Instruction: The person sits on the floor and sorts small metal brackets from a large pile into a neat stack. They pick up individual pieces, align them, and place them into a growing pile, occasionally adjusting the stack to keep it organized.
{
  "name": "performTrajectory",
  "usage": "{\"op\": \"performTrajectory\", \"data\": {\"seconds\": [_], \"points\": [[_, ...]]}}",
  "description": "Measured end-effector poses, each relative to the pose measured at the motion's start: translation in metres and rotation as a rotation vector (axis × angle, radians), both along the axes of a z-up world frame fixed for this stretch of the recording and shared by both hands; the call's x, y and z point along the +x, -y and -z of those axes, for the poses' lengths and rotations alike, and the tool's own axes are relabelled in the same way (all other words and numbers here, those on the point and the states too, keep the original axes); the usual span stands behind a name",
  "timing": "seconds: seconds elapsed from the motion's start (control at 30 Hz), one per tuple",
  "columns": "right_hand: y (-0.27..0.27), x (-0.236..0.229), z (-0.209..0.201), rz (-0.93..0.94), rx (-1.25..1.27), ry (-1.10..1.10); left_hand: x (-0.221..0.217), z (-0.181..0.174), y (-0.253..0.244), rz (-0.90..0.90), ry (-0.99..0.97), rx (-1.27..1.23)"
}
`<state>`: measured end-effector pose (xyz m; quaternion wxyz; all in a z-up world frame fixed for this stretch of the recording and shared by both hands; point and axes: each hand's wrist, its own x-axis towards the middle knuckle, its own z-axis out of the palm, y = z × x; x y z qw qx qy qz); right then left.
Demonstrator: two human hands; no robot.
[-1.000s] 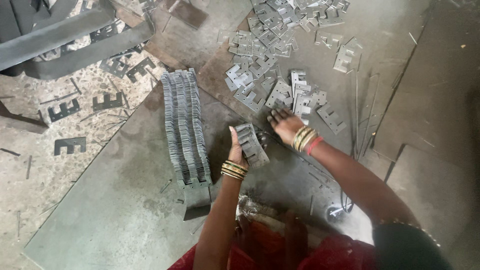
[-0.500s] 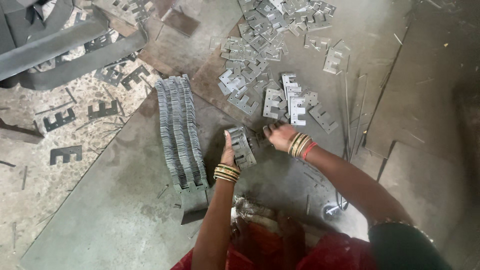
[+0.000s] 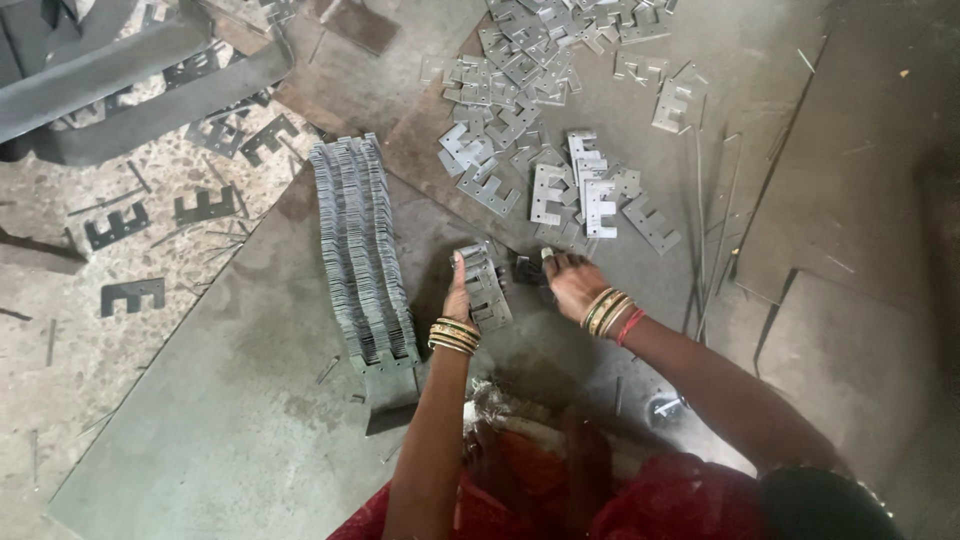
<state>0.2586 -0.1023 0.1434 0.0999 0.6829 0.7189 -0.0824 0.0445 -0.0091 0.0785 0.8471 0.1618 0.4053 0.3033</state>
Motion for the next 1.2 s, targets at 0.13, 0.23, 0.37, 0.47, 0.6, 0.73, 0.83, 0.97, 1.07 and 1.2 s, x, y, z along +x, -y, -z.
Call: {"op": "performTrajectory", "data": {"seconds": [0.13,0.23,0.37,0.47,0.6,0.73,0.83,0.97,1.07,1.2], "points": [[0.001,-0.011,0.009,0.100,0.112,-0.160,-0.001,0.009,0.000,0.004,-0.064,0.063],[0.001,-0.017,0.022,-0.180,0.208,0.154,0.000,0.014,-0.001,-0.006,-0.027,0.073],[0.003,-0.018,0.020,-0.092,0.131,0.160,0.003,0.009,-0.002,0.021,0.024,0.067],[0.009,-0.018,0.007,-0.120,0.328,-0.066,-0.003,0.002,0.002,0.053,0.010,0.092],[-0.001,0.009,-0.010,-0.165,0.618,-0.176,-0.007,-0.014,0.001,0.107,0.038,0.006],[-0.050,0.061,0.003,0.348,0.409,0.076,-0.008,-0.018,0.000,0.116,0.102,0.025],[-0.068,0.084,0.023,0.383,0.458,0.124,-0.006,-0.014,0.000,0.105,0.143,0.057],[-0.050,0.075,0.035,0.488,0.313,-0.064,-0.006,-0.005,0.004,0.077,0.131,0.024],[-0.029,0.064,0.019,0.515,0.259,-0.185,-0.004,-0.001,0.002,0.074,0.078,0.047],[-0.012,0.056,-0.014,0.619,0.251,-0.206,0.000,0.000,0.003,0.036,0.004,0.086]]}}
